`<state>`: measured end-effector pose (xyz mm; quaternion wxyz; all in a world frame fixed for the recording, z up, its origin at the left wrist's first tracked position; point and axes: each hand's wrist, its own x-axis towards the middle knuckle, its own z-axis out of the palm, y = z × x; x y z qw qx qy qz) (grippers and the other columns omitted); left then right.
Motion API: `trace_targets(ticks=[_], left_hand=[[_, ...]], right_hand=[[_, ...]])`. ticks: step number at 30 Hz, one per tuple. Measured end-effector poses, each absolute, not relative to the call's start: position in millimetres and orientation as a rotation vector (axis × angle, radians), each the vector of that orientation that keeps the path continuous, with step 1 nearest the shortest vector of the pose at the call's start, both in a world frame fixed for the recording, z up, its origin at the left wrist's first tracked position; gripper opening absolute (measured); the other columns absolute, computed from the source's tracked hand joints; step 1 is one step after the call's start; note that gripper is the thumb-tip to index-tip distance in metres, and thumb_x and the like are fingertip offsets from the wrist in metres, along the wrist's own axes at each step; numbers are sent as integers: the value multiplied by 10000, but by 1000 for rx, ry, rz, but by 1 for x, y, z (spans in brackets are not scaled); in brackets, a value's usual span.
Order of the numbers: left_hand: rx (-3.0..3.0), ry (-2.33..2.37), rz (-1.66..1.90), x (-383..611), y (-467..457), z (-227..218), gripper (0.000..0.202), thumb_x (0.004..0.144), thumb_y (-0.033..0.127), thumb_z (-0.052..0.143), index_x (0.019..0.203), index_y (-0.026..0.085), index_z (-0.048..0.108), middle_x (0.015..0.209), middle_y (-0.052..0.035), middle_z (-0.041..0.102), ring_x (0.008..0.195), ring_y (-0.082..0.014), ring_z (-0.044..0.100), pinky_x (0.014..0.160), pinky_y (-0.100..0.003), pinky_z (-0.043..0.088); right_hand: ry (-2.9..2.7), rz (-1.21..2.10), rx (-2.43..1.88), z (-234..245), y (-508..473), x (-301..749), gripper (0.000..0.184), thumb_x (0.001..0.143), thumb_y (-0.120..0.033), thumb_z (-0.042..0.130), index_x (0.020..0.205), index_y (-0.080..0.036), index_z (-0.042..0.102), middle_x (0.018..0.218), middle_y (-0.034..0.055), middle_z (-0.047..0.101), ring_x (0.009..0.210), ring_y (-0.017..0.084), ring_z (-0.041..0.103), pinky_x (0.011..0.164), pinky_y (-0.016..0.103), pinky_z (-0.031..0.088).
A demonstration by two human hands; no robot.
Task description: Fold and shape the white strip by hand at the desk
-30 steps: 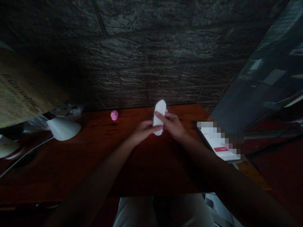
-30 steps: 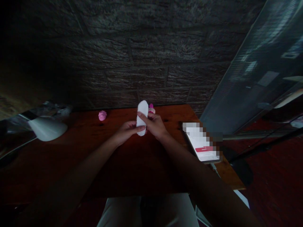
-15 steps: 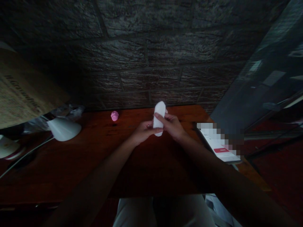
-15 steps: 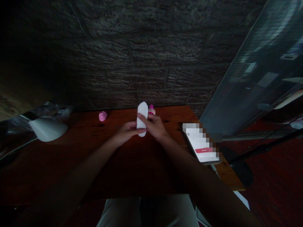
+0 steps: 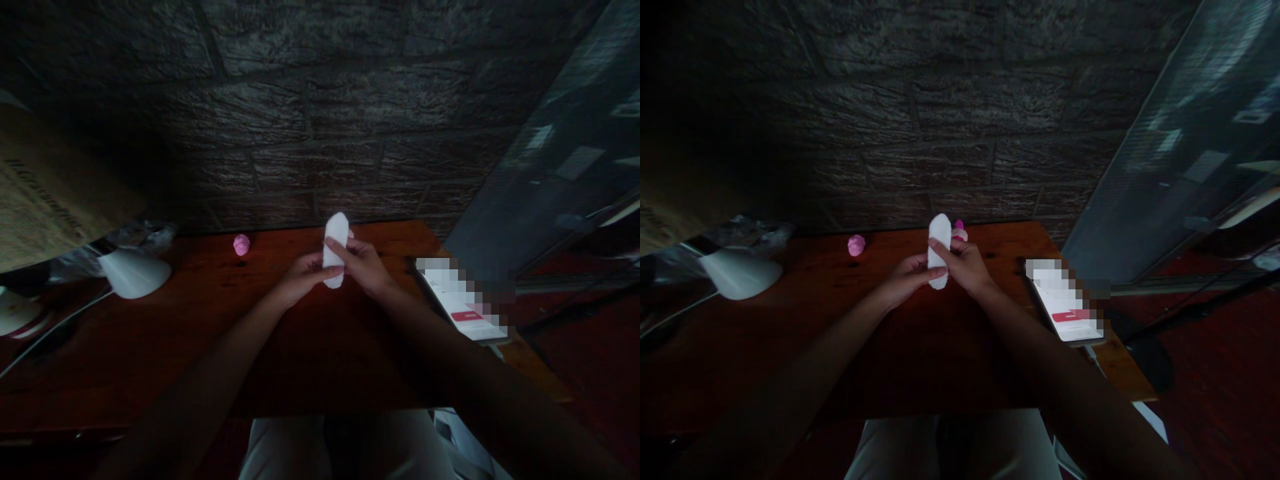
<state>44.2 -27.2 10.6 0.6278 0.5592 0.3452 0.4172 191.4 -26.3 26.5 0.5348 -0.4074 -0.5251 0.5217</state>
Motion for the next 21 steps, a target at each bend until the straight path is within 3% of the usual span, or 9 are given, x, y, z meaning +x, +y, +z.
trace_targets(ticks=[15,21], left_hand=[[1333,838,942,44,-27,12,330,645,299,824,901,130,702,876,-48,717,774,-151,621,785,-314,469],[1291,863,954,45,-24,7,327,692,339,789,932,129,717,884,-60,719,790,-152,632,783,-306,471]], right_hand=[[-1322,1174,-970,23,-25,191,388,740,-547,718,719,-159,704,730,35,652,651,138,549,621,303,472],[-1372,1160,-987,24,-26,191,376,757,-539,693,726,-164,687,707,32,631,629,143,535,591,308,455]])
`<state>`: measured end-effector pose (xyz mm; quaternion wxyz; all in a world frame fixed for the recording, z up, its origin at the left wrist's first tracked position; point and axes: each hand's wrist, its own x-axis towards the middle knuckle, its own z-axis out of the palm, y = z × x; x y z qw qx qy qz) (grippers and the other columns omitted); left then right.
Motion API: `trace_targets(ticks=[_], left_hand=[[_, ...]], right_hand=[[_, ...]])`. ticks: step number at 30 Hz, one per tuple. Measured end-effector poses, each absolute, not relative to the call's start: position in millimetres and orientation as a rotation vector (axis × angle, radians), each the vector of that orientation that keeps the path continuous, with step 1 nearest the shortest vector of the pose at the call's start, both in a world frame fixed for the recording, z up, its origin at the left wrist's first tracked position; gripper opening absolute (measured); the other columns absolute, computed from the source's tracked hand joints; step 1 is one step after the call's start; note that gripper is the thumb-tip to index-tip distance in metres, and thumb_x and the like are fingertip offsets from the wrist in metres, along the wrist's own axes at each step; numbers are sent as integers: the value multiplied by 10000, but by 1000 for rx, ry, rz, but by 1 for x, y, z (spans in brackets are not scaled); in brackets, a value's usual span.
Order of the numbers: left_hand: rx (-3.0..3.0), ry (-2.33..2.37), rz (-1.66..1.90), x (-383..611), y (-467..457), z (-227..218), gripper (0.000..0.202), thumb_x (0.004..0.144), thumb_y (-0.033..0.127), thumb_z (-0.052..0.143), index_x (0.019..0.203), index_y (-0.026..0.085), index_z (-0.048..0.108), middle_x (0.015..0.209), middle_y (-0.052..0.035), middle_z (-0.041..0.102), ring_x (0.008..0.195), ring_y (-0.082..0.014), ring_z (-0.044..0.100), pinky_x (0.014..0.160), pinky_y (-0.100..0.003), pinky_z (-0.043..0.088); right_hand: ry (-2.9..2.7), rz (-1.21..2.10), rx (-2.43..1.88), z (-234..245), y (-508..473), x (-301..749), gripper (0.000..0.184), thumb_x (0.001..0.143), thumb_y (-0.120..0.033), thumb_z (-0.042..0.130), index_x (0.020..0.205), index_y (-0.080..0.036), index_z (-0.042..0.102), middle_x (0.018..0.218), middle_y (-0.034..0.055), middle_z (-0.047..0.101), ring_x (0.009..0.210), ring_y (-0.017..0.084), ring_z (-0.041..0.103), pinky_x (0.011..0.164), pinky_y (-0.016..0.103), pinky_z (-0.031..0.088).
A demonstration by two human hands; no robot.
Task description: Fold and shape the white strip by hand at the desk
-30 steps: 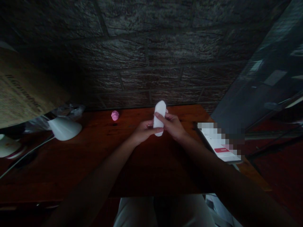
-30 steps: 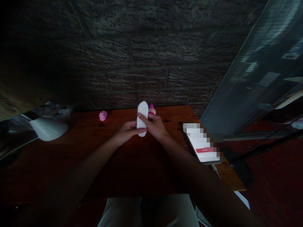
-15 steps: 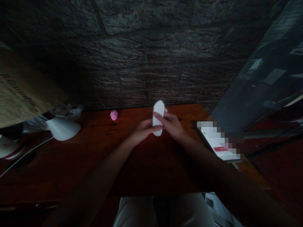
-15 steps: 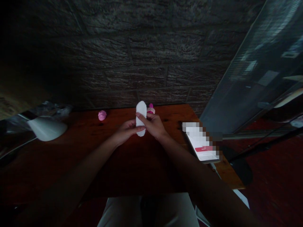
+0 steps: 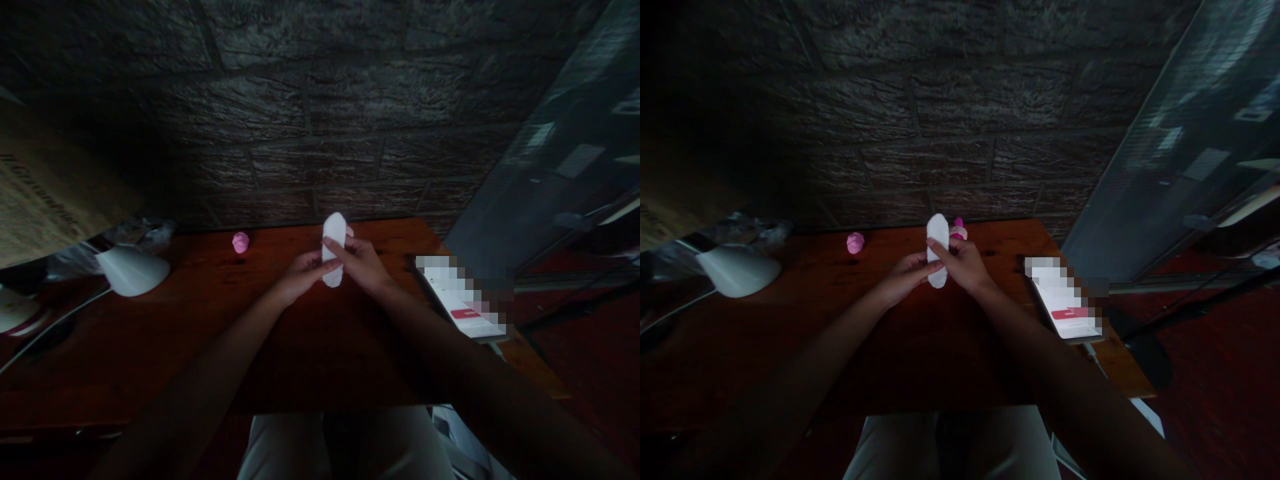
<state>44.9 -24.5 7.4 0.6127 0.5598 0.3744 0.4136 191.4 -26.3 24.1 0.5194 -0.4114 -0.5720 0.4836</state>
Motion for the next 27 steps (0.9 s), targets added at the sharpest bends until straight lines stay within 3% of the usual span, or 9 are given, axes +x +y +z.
trace_targets(ticks=[13,27], left_hand=[[1239,894,983,46,-25,7,281,686,342,790,853,128,716,824,-47,701,734,-130,605,713,-272,456],[1222,896,977,44,-23,6,302,724,336,767,942,129,731,870,-61,719,746,-131,619,737,-280,459]], right_hand=[[-1368,1164,-967,24,-28,191,333,761,-486,704,696,-163,652,678,27,620,594,127,519,561,295,432],[-1402,1092,-993,24,-28,191,340,770,-498,692,784,-159,692,738,51,666,648,158,577,594,310,493]])
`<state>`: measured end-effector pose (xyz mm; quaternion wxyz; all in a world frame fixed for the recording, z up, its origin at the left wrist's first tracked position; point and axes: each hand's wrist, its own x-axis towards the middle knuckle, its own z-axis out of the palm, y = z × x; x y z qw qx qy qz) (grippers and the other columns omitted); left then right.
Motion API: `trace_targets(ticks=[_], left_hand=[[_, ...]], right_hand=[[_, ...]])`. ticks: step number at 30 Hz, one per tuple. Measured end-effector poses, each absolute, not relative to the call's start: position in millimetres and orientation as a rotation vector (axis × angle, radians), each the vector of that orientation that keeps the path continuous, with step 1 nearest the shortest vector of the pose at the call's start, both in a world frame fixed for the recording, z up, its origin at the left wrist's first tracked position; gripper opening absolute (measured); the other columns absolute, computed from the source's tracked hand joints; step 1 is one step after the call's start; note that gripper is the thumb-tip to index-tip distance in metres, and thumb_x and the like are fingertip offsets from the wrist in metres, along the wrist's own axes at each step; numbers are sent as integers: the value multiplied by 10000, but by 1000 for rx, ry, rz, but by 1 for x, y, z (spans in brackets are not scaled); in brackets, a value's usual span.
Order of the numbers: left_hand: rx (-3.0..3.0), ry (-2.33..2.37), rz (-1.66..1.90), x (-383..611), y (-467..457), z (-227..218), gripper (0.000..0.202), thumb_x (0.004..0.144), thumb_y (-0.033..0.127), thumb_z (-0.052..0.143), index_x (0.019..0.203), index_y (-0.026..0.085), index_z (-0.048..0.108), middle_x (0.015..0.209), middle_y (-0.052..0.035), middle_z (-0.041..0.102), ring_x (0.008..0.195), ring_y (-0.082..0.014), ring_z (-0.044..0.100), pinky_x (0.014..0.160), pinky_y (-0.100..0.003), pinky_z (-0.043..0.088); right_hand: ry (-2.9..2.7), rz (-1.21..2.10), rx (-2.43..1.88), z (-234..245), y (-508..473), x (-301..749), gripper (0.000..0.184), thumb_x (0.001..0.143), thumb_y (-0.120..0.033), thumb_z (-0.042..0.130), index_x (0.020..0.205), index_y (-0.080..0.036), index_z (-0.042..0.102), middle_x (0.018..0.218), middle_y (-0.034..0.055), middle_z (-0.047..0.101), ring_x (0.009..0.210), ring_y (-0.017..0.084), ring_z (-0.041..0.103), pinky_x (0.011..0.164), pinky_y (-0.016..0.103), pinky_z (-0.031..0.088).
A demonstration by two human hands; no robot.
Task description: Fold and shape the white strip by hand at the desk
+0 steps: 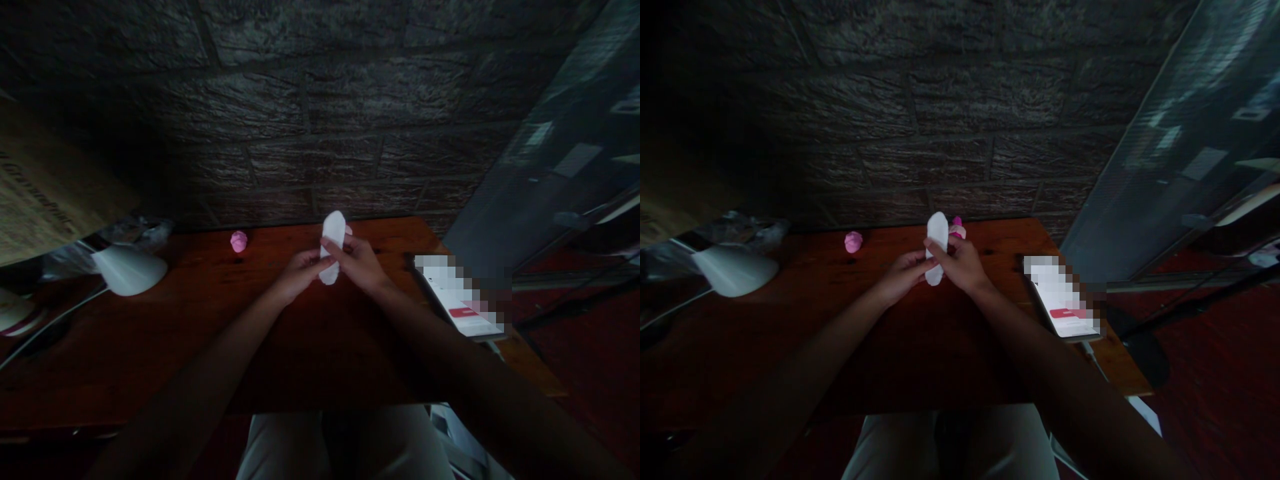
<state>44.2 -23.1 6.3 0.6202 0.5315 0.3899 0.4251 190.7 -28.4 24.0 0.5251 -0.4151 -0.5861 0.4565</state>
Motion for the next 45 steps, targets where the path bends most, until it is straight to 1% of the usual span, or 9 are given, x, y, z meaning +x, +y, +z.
trace_targets(ticks=[8,13,18,24,27,31,36,39,45], left_hand=[[1255,886,991,44,-23,5,329,694,364,784,920,132,731,850,-60,720,729,-135,610,720,-283,457],[1296,898,989,44,-23,5,341,703,394,765,921,136,725,852,-61,714,738,-143,605,715,-288,453],[1283,927,992,44,-24,5,295,703,362,761,888,135,718,809,-42,695,726,-137,600,705,-277,448],[1292,962,996,43,-23,3,247,723,344,746,834,127,707,755,-28,666,689,-127,581,683,-270,441],[1291,967,998,43,-23,3,233,731,336,738,837,131,706,754,-28,661,686,-125,576,680,-269,437],[1261,966,1000,43,-23,4,215,718,317,754,826,138,703,740,-13,652,670,-115,568,663,-259,429],[1226,933,1007,43,-23,4,194,720,299,758,812,137,702,745,-7,659,673,-106,574,665,-248,434],[1233,923,996,43,-23,4,208,727,305,759,837,134,716,774,-18,679,698,-110,589,686,-248,443],[1239,849,955,43,-22,5,313,733,334,762,971,132,732,863,-55,719,769,-134,631,741,-269,475]], right_hand=[[-1432,1082,-1014,24,-28,192,303,789,-468,671,780,-165,675,696,43,636,601,153,558,544,308,471],[-1466,1061,-1037,24,-27,192,302,788,-470,660,794,-168,674,741,52,655,625,157,562,559,309,465],[-1475,1072,-1015,24,-27,192,290,775,-457,672,792,-167,665,753,49,653,674,169,574,603,313,471],[-1509,1034,-1032,23,-26,193,287,740,-441,712,780,-163,653,731,27,628,657,159,556,605,306,459],[-1525,1032,-1020,23,-26,193,291,744,-444,713,779,-161,651,718,28,618,650,160,545,607,315,465],[-1531,1026,-1017,22,-26,194,300,752,-456,704,809,-164,668,758,41,643,686,172,563,645,333,484],[-1542,996,-1009,23,-26,193,281,773,-442,681,807,-163,662,757,42,643,680,168,563,637,325,471],[-1528,991,-1026,23,-26,193,279,776,-430,673,825,-156,664,769,44,650,675,163,566,630,318,467],[-1497,998,-1023,22,-25,192,300,802,-451,642,806,-151,653,737,40,631,644,154,555,576,298,456]])
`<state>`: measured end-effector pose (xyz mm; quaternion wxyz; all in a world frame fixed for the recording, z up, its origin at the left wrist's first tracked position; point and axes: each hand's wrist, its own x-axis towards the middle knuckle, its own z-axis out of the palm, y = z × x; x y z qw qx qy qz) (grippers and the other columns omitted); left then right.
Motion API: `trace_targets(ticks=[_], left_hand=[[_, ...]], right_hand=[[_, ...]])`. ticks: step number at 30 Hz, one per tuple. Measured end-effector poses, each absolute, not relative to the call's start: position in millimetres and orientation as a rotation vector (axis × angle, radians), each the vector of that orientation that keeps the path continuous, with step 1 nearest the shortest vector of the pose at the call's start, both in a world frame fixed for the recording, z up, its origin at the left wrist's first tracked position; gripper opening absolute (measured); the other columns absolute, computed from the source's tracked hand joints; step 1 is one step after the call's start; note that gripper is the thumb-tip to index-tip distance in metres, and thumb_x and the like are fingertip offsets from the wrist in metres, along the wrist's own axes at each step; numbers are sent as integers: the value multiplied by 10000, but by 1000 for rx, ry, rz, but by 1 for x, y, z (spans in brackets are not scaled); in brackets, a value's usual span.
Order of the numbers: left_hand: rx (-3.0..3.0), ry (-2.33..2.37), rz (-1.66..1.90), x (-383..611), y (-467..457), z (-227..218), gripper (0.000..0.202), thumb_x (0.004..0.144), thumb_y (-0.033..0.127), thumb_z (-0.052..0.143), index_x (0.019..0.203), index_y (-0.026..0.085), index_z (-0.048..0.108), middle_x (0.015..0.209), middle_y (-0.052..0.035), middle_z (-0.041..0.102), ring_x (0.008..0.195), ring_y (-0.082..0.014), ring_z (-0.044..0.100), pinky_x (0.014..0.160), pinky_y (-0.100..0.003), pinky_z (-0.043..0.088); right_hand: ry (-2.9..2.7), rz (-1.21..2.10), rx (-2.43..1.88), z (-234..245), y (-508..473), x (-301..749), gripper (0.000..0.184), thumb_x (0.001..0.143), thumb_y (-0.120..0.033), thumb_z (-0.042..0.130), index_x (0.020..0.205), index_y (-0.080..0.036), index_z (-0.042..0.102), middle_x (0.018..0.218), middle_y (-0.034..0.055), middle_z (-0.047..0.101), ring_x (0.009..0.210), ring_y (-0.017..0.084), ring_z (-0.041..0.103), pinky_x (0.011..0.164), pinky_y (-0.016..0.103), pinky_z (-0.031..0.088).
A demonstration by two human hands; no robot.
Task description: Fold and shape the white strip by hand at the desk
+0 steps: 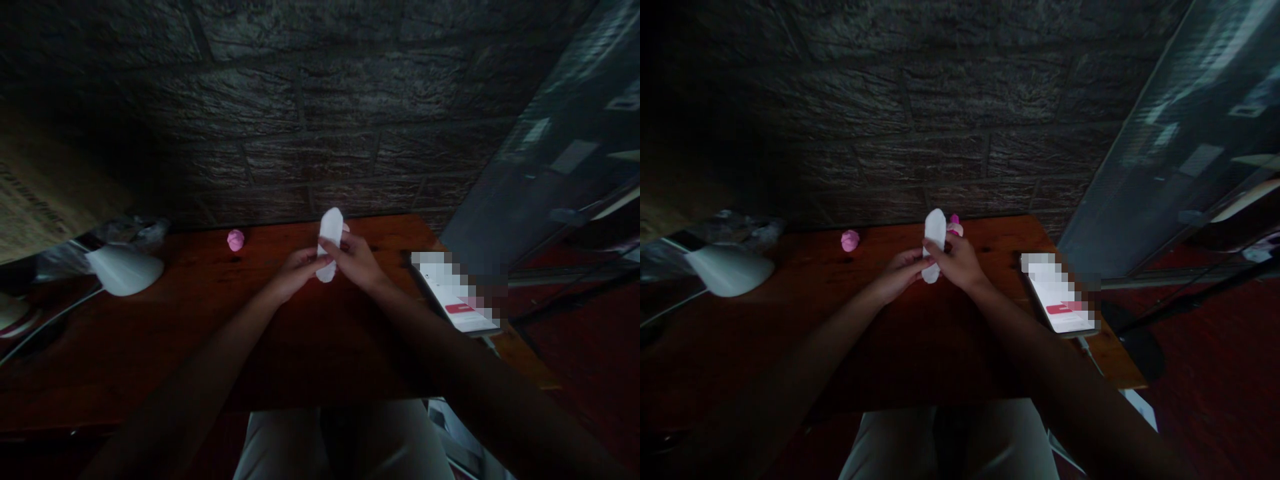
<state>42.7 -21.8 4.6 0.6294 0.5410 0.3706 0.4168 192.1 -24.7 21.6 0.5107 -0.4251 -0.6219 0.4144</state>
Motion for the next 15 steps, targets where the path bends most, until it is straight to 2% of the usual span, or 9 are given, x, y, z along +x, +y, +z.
trace_targets(ticks=[15], left_hand=[[1230,854,955,41,-22,5,292,710,272,760,965,133,731,883,-70,727,787,-154,654,759,-294,498]], right_hand=[[-1451,1051,-1021,22,-26,192,274,806,-424,640,806,-151,648,723,41,639,613,149,558,546,292,458]])
